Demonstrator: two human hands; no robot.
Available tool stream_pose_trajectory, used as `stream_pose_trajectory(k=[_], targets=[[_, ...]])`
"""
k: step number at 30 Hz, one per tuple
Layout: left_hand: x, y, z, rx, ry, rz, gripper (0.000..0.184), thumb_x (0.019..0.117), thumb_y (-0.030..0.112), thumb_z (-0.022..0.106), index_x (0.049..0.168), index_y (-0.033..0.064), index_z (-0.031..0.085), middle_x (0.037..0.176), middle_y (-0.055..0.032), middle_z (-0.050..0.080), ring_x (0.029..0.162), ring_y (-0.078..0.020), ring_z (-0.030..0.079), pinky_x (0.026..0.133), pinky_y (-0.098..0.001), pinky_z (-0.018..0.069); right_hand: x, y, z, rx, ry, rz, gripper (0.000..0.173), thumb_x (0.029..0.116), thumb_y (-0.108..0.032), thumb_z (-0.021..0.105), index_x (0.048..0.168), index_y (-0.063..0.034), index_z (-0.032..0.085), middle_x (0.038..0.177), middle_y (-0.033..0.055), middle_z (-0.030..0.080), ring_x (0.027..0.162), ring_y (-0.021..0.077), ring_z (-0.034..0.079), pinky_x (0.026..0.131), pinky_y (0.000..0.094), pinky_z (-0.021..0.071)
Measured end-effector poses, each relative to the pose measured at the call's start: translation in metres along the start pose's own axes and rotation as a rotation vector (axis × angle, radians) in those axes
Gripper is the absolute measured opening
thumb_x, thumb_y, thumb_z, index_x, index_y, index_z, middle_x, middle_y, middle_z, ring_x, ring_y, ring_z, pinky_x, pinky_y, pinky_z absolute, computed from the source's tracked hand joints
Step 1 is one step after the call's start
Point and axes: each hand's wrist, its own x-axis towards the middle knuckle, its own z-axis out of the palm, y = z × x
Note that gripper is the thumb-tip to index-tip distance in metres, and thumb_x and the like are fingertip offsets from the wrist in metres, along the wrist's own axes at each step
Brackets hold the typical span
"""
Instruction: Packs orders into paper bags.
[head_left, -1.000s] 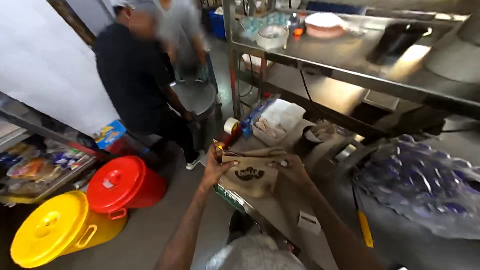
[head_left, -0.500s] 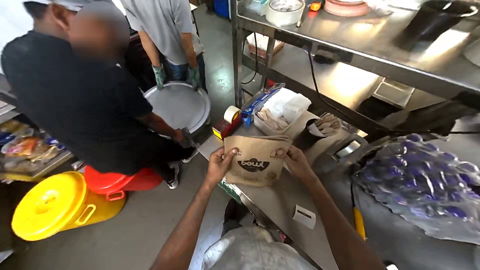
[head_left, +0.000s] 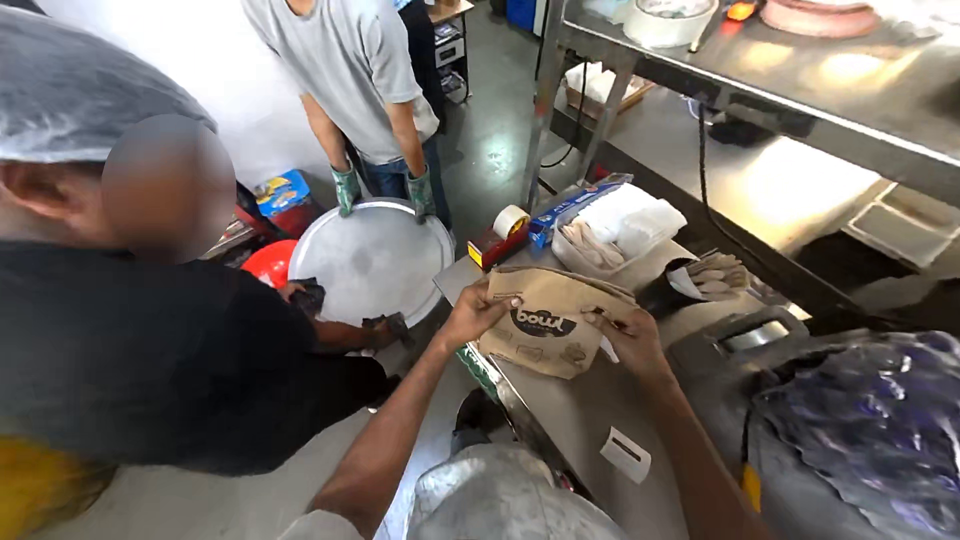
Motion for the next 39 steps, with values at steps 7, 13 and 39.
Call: stream_pose_trajectory(k=[7,13,39], targets=[[-0.007,0.001,0.013,-0.086,-0.076,-0.139,0.017,0.0927,0.008,0.073,0.105,-0.0029,0.073,0.102,-0.0121,0.073,0.092,-0.0158,0.071,0.088,-0.0378,0.0604,0.005,0.014,-0.015,0.002,-0.198,0.197,0.032,0.0869,-0.015,0.08,0.116,-0.006,0.071,0.112,0.0081,0.072,0.102,0.0164,0.069,0.093,0.0425,0.0592],[0.003,0.014,0.013,-0.007,-0.065,-0.149,0.027,0.09,0.019,0.079,0.107,-0.0006,0.074,0.104,-0.0124,0.073,0.098,-0.0187,0.071,0.093,-0.0417,0.0591,0.01,-0.008,-0.006,0.071,-0.124,0.117,0.021,0.0925,-0.011,0.073,0.113,-0.0071,0.07,0.101,0.0002,0.074,0.092,0.0059,0.07,0.087,0.0302,0.0605],[0.042,-0.006,-0.035,-0.056,-0.249,-0.132,0.041,0.0914,0.019,0.074,0.13,0.0062,0.069,0.134,-0.0106,0.065,0.118,-0.0205,0.063,0.093,-0.0427,0.0546,-0.021,-0.086,-0.039,-0.252,0.53,-0.13,0.038,0.1036,-0.018,0.057,0.131,0.0086,0.056,0.124,0.0153,0.062,0.107,0.014,0.061,0.091,0.0304,0.0534]])
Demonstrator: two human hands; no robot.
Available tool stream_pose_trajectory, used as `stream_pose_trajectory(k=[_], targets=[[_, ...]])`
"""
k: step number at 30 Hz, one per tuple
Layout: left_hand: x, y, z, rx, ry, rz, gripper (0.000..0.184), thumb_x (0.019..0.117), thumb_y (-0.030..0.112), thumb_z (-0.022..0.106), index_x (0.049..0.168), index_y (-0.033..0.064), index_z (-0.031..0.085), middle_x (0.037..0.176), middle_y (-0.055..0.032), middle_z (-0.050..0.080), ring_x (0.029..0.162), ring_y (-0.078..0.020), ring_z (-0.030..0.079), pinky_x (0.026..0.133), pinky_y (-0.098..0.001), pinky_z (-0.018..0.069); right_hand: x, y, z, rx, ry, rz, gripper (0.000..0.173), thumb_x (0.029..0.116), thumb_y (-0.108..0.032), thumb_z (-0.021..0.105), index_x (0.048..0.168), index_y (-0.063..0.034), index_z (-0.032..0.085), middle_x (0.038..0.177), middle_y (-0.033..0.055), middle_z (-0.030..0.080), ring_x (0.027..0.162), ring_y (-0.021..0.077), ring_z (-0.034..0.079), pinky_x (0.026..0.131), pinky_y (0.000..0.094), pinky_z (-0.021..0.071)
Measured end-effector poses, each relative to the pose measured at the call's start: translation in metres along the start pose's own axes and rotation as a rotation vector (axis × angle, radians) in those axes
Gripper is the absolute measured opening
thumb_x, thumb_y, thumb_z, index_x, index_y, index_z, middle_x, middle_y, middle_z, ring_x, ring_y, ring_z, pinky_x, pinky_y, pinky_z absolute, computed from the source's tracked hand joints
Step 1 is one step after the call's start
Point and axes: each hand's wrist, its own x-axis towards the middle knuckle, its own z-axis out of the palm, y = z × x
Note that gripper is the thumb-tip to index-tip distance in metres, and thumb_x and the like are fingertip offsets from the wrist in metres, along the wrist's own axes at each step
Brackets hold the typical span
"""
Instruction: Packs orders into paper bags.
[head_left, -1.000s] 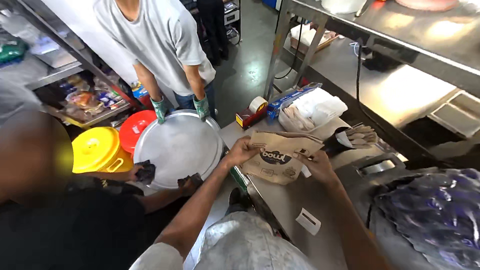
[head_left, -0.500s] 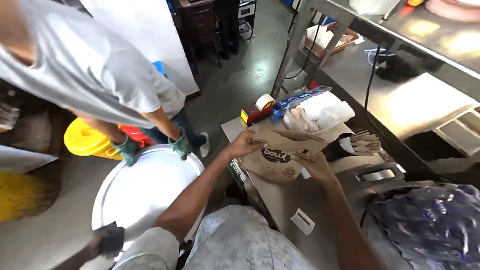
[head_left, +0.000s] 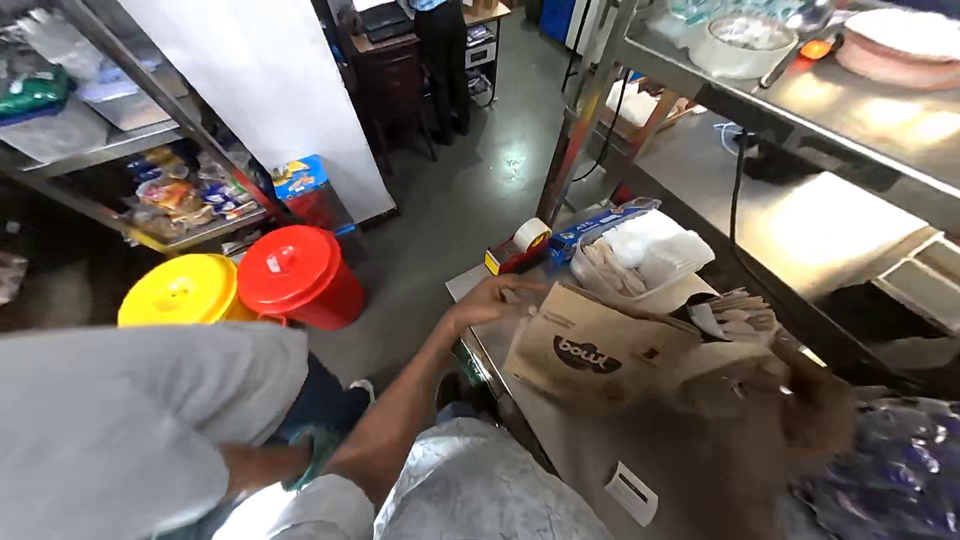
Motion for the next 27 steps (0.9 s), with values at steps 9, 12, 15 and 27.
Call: stream_pose_trajectory(k=[9,12,15,27], targets=[[0.049,-0.134,-0.101,0.276,-0.345,-0.494,0.025,0.0962,0.012,0.07,0.117,-0.0005,0.072,0.114,-0.0169,0.072,0.103,-0.0283,0.069,0.097,-0.0489,0.0539,-0.061,-0.078,0.229,0.527,-0.845,0.422,0.043,0.1054,-0.033,0.056,0.14,-0.008,0.061,0.141,0.0092,0.06,0.124,0.022,0.062,0.102,0.0419,0.0565],[0.077,-0.175,-0.115,0.165,-0.39,-0.472,0.032,0.0974,0.012,0.067,0.128,0.0006,0.065,0.116,-0.0171,0.071,0.097,-0.0261,0.071,0.09,-0.0462,0.0584,-0.051,-0.016,0.308,0.279,-0.406,0.795,0.035,0.105,-0.028,0.056,0.133,-0.008,0.064,0.123,0.0095,0.068,0.103,0.0209,0.069,0.089,0.0404,0.0595],[0.087,-0.177,-0.123,0.151,-0.46,-0.5,0.031,0.0964,0.011,0.068,0.125,-0.0022,0.066,0.111,-0.019,0.071,0.096,-0.0272,0.071,0.091,-0.0469,0.0581,-0.045,0.032,0.356,0.074,-0.147,1.044,0.04,0.1052,-0.037,0.058,0.128,-0.0056,0.066,0.114,0.0131,0.07,0.094,0.0233,0.068,0.083,0.0438,0.058],[0.106,-0.217,-0.144,-0.111,-0.659,-0.483,0.029,0.1063,0.014,0.048,0.125,0.0017,0.067,0.11,-0.0129,0.074,0.086,-0.0214,0.073,0.077,-0.0402,0.0625,-0.003,-0.009,0.409,0.04,0.198,1.138,0.023,0.0954,-0.028,0.074,0.095,-0.0051,0.072,0.092,0.0068,0.065,0.08,0.0164,0.059,0.071,0.0377,0.0514]])
